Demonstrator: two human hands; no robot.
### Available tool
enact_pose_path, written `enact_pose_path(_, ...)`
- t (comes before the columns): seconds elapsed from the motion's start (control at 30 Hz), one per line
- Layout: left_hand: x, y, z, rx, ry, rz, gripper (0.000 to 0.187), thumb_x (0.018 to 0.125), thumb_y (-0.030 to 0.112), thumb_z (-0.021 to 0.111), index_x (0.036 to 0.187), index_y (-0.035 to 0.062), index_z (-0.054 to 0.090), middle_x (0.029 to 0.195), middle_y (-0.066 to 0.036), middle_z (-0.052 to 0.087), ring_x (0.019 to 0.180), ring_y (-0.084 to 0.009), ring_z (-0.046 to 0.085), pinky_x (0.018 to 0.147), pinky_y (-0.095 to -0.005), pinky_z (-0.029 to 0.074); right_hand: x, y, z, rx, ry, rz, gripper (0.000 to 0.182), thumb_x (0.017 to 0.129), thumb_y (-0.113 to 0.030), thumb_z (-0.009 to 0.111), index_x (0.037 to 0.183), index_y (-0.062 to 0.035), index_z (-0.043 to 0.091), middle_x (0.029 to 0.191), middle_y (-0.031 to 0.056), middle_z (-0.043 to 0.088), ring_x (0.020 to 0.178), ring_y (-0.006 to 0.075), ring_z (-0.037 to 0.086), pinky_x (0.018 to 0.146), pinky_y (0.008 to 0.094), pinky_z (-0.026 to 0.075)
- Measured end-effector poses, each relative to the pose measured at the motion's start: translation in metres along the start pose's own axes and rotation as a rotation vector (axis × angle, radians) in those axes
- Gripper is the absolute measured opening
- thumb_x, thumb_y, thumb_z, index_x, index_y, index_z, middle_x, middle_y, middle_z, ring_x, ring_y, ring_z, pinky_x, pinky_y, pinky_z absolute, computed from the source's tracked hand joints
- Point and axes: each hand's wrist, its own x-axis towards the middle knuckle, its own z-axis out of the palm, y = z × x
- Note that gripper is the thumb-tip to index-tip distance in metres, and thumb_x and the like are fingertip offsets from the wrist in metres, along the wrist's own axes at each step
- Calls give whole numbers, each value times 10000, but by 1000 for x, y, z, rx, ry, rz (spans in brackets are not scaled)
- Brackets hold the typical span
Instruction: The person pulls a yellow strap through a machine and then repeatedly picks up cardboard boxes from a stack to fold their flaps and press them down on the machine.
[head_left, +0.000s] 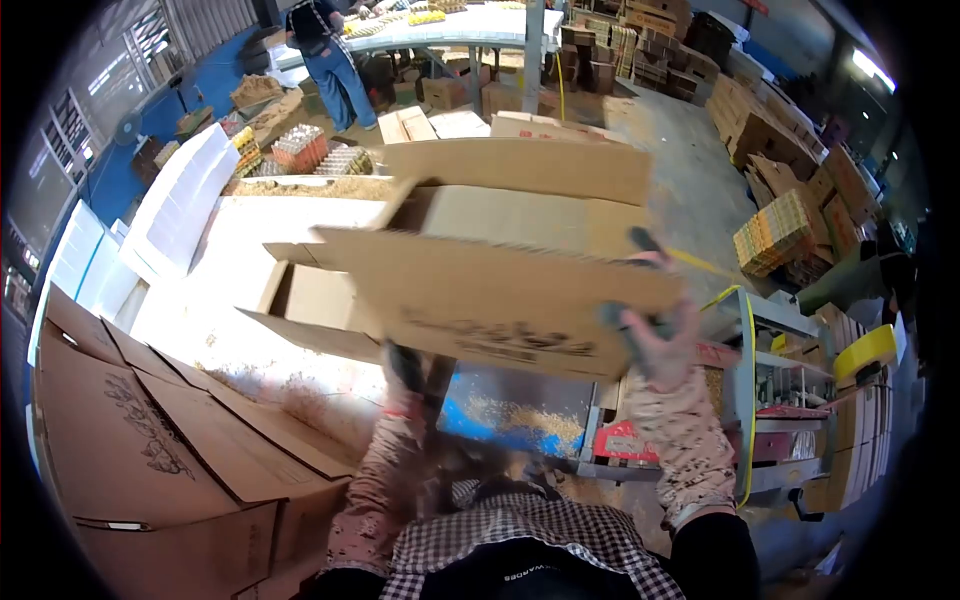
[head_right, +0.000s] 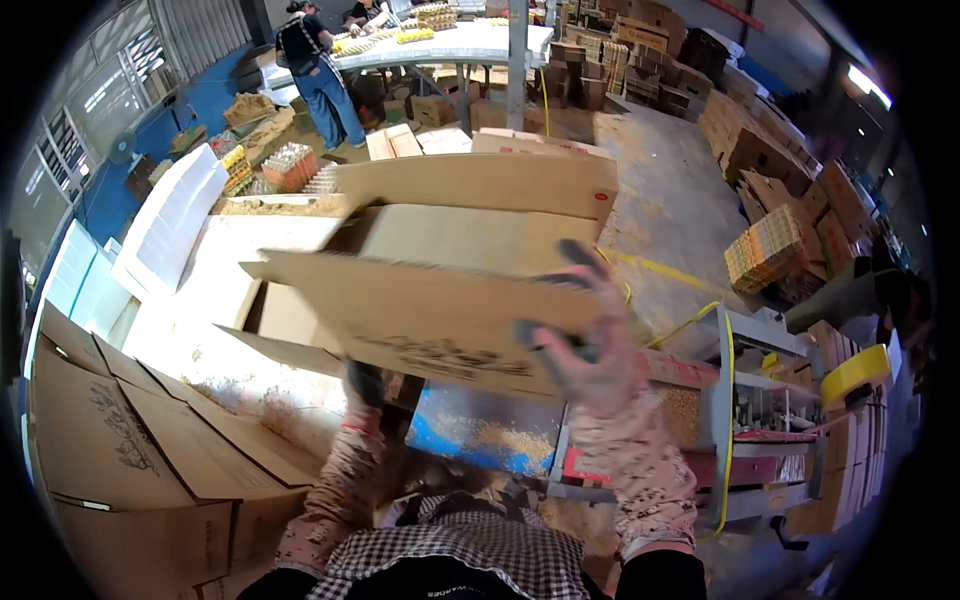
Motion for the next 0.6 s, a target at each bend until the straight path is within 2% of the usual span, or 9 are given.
enact_pose_path(0.07, 13, 38, 41, -414, -145, -11, 579, 991, 435, 248, 1405, 37, 314, 1426, -104, 371, 1328, -214, 314, 1119, -355, 193, -11, 18, -46, -62, -17, 17, 368, 674, -11, 703, 1028, -67, 619, 1131, 115, 578, 1232, 290, 431, 1006, 415, 363)
enact_pose_path(0.13, 14, 69, 86, -502, -243, -83, 587, 992, 426, 253, 1389, 0, 323, 1426, -96, 373, 1344, -205, 285, 1126, -340, 167, -26, 45, -63, -125, -31, 39, 400, 692, -3, 693, 1075, -63, 595, 1160, 114, 559, 1231, 285, 430, 1002, 411, 367)
enact_pose_path(0.2, 28, 80, 104, 383, -575, -135, 369, 930, 120, 470, 1260, -44, 489, 1246, -137, 553, 1186, -171, 479, 1010, -298, 348, -42, 86, -66, -417, -181, 11, 432, 707, -15, 696, 1121, -56, 578, 1157, 128, 567, 1205, 258, 458, 996, 368, 372)
enact_pose_path(0.27, 39, 49, 59, 391, -490, -434, 273, 859, 61, 567, 1107, -46, 600, 1170, -110, 602, 1081, -180, 539, 933, -314, 423, -50, 106, -67, -183, -232, 436, 375, 725, -80, 704, 1088, -45, 617, 1147, 154, 580, 1159, 251, 499, 991, 340, 381)
enact_pose_path(0.33, 16, 25, 39, 547, -660, -256, 278, 810, 86, 618, 1079, 19, 638, 1209, -122, 585, 1173, -214, 486, 986, -343, 386, -69, 157, -102, -483, -811, 334, 430, 744, -193, 712, 1135, -47, 606, 1148, 171, 586, 1124, 258, 527, 984, 340, 392)
enact_pose_path(0.4, -3, 26, 32, 1000, -1008, -93, 301, 749, 145, 674, 1044, 83, 672, 1261, -146, 551, 1295, -274, 368, 1047, -367, 322, -91, 152, -106, -443, -1105, 505, 506, 786, -351, 659, 1185, -53, 568, 1148, 164, 589, 1085, 292, 541, 961, 385, 408)
enact_pose_path(0.47, -11, 30, 34, 1061, -1225, -45, 304, 737, 206, 681, 1028, 120, 692, 1321, -168, 494, 1355, -318, 269, 1084, -378, 262, -101, 121, -84, -611, -1084, 284, 517, 795, -390, 629, 1188, -60, 560, 1116, 147, 601, 1051, 292, 554, 934, 391, 416)
enact_pose_path(0.53, -11, 11, 13, 944, -1272, 5, 370, 765, 201, 659, 1125, 113, 650, 1369, -177, 438, 1352, -332, 271, 1095, -384, 244, -102, 114, -61, -767, -1055, 64, 531, 804, -428, 598, 1191, -67, 552, 1083, 130, 614, 1017, 292, 566, 908, 397, 423)
enact_pose_path(0.6, -17, -6, 12, 794, -784, -81, 532, 779, 194, 654, 1290, 119, 524, 1429, -185, 349, 1352, -345, 264, 1089, -406, 248, -95, 132, -46, -1027, -1045, 211, 500, 817, -442, 557, 1162, -81, 546, 1069, 151, 596, 971, 296, 569, 873, 408, 414)
